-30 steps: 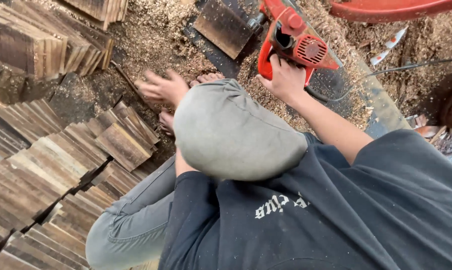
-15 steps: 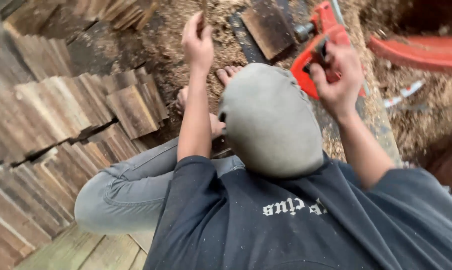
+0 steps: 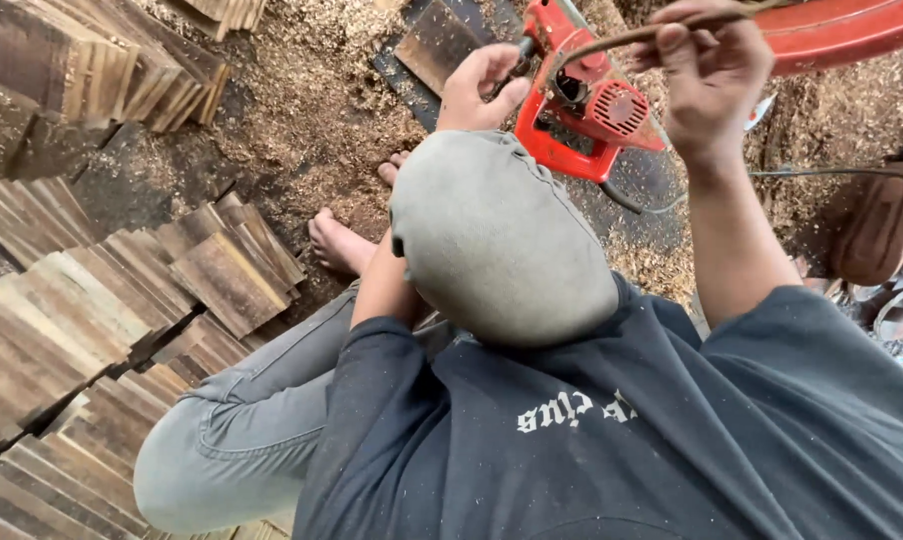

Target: The person is using an electric hand planer to smooth the surface of small wooden shingles, working through a large stack.

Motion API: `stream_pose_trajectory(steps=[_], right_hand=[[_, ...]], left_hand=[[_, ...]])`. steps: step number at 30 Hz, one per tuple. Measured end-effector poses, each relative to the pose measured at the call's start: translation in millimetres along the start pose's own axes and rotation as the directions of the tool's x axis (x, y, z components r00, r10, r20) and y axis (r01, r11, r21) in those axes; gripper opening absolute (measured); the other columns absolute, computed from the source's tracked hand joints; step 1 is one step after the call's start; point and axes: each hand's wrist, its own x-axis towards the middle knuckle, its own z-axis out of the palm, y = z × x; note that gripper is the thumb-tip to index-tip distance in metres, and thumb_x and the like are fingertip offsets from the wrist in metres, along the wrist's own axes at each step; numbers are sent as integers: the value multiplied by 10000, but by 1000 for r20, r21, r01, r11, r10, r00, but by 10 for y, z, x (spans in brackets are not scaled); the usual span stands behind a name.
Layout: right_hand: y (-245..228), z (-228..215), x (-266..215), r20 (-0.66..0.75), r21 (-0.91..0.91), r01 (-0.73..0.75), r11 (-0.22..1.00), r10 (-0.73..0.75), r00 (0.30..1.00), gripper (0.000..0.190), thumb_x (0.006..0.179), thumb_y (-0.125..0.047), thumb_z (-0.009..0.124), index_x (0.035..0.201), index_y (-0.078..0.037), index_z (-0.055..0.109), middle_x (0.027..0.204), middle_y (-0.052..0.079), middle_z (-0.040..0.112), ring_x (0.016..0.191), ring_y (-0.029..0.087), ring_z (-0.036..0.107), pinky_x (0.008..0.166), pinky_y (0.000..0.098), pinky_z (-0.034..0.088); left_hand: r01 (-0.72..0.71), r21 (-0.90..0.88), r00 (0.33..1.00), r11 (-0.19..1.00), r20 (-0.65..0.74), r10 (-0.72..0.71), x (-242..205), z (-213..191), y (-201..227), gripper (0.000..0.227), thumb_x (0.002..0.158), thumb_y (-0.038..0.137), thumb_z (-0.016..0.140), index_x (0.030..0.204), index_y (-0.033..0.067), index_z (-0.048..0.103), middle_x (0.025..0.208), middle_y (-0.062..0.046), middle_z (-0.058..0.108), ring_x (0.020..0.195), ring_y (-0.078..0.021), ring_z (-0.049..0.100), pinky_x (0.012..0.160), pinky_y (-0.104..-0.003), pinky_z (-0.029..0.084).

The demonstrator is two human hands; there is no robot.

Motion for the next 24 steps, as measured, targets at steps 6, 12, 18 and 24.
stream_pose_trajectory(steps=[6,12,18,24], right_hand=[[-24,-156,-198,-29,-93,11,996,-14,999,36,1152,149,557,1168,168,531,1096,339,600,892,414,698,787,410,649],[240,-132,-313,24,-118,7,993,-4,1000,106,1053,248,577,1139,186,582,1054,320,620,877,385,714,789,366,651],[515,-28,-472,167,-375,310,874,-265,950,111,942,184,735,994,99,685,964,259,711,899,336,722,756,354,623],[463,192,-523,387,-582,415,699,-210,898,94,931,155,781,984,115,713,992,250,703,821,311,692,664,332,630]], left_hand=[[334,37,936,942,100,-336,-334,81,-77,451,934,234,699,1332,60,577,1315,-140,661,1185,-239,652,1010,-368,553],[320,48,943,946,77,-322,-267,97,-76,476,934,232,706,1351,64,553,1341,-147,633,1213,-251,628,1028,-390,533],[305,56,950,951,51,-308,-265,102,-58,502,933,231,713,1370,68,529,1367,-155,606,1241,-263,604,1046,-413,514],[295,61,954,954,39,-298,-241,123,-83,529,932,230,721,1389,73,505,1393,-163,579,1268,-274,580,1065,-436,495]])
